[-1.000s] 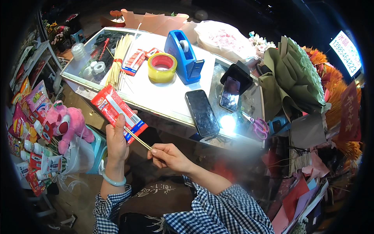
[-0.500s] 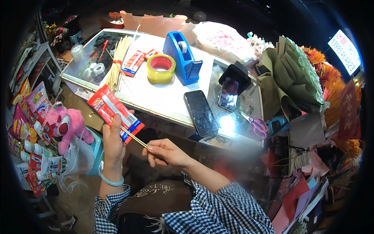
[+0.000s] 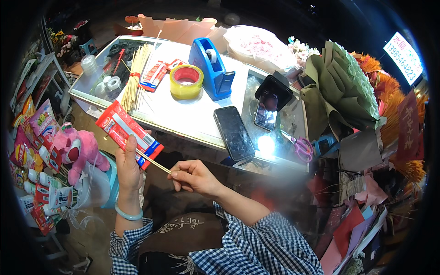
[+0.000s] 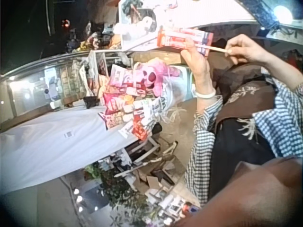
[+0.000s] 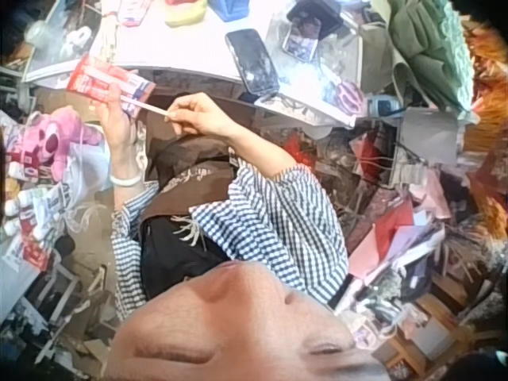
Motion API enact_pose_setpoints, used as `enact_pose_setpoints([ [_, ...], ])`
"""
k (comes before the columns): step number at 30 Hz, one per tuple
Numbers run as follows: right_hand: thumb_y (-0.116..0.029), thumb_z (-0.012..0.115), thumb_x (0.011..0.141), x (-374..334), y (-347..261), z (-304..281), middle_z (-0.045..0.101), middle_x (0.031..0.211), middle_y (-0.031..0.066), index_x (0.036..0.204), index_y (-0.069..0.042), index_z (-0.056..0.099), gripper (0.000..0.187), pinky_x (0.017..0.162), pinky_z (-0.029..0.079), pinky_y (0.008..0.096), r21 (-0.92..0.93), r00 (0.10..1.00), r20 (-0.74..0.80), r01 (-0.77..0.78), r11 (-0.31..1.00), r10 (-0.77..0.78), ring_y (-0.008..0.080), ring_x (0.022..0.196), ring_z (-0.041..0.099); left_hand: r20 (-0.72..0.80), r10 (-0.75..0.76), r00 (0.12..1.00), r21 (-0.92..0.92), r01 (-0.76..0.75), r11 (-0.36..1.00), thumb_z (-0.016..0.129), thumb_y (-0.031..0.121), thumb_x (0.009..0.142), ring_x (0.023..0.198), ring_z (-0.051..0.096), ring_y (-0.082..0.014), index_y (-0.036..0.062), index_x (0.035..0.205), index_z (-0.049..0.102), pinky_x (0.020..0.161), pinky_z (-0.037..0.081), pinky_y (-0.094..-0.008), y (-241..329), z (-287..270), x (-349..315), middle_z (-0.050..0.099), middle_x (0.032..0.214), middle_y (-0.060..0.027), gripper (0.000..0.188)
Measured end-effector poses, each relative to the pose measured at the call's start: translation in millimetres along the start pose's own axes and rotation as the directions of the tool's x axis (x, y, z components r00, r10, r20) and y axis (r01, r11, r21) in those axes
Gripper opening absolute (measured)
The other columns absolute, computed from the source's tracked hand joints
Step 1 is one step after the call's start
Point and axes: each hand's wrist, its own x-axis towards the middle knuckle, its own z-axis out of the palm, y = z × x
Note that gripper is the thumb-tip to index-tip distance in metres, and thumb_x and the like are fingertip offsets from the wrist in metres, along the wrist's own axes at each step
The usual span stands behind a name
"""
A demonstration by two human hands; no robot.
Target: The person inserts wooden skewers into small snack packets, secures them with tape, and trims the excess skewer with scissors. The finished skewers are placed into a container on the left side of the counter.
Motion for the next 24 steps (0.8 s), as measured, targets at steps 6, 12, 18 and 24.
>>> enact_pose_setpoints([
  [6, -0.014, 0.052, 0.093, 4.5, 1.0, 1.0, 0.06, 0.064, 0.0053, 0.092, 0.003, 0.061, 0.019, 0.042, 0.028, 0.016, 0.049, 1.0, -0.001, -0.013, 0.999, 0.013, 0.0026, 0.045, 0.039, 0.0, -0.027, 1.0, 0.012, 0.027, 1.0, 0.048, 0.032, 0.096, 0.072, 0.061, -0.0071, -0.0068, 0.106, 0.058, 0.064, 0.051, -0.0208, -0.6, -0.3, 2.4, 0.064, 0.09, -0.0075, 0.042],
  [12, -0.014, 0.052, 0.094, 11.8, -2.6, 4.1, 0.058, 0.063, 0.0038, 0.092, 0.002, 0.06, 0.019, 0.042, 0.027, 0.0156, 0.043, 1.0, -0.009, 0.022, 0.999, -0.021, 0.0022, 0.045, 0.038, -0.01, -0.017, 1.0, 0.034, 0.017, 0.999, 0.049, 0.032, 0.095, 0.076, 0.06, -0.0091, -0.0074, 0.107, 0.057, 0.068, 0.05, -0.023, -2.4, -4.8, 9.7, 0.064, 0.092, -0.0089, 0.042],
  [18, -0.016, 0.052, 0.094, 19.8, -11.9, 11.5, 0.056, 0.063, 0.0009, 0.094, 0.001, 0.06, 0.019, 0.043, 0.028, 0.015, 0.023, 0.996, -0.033, 0.077, 0.997, -0.077, 0.0013, 0.047, 0.039, 0.14, -0.034, 0.99, -0.048, 0.041, 0.998, 0.052, 0.031, 0.095, 0.073, 0.057, -0.0077, -0.0034, 0.102, 0.058, 0.064, 0.047, -0.0217, 4.5, -13.5, 17.0, 0.062, 0.088, -0.0056, 0.035],
  [24, -0.018, 0.052, 0.095, 40.7, -12.4, 20.7, 0.056, 0.066, -0.0002, 0.097, 0.0, 0.059, 0.02, 0.045, 0.029, 0.0148, 0.029, 0.951, -0.141, 0.28, 0.959, -0.274, 0.0008, 0.05, 0.041, -0.048, 0.023, 0.999, -0.085, -0.027, 0.996, 0.057, 0.022, 0.093, 0.071, 0.055, -0.0062, -0.0016, 0.105, 0.06, 0.062, 0.043, -0.0188, -19.2, 12.0, -0.2, 0.062, 0.088, -0.0035, 0.027],
])
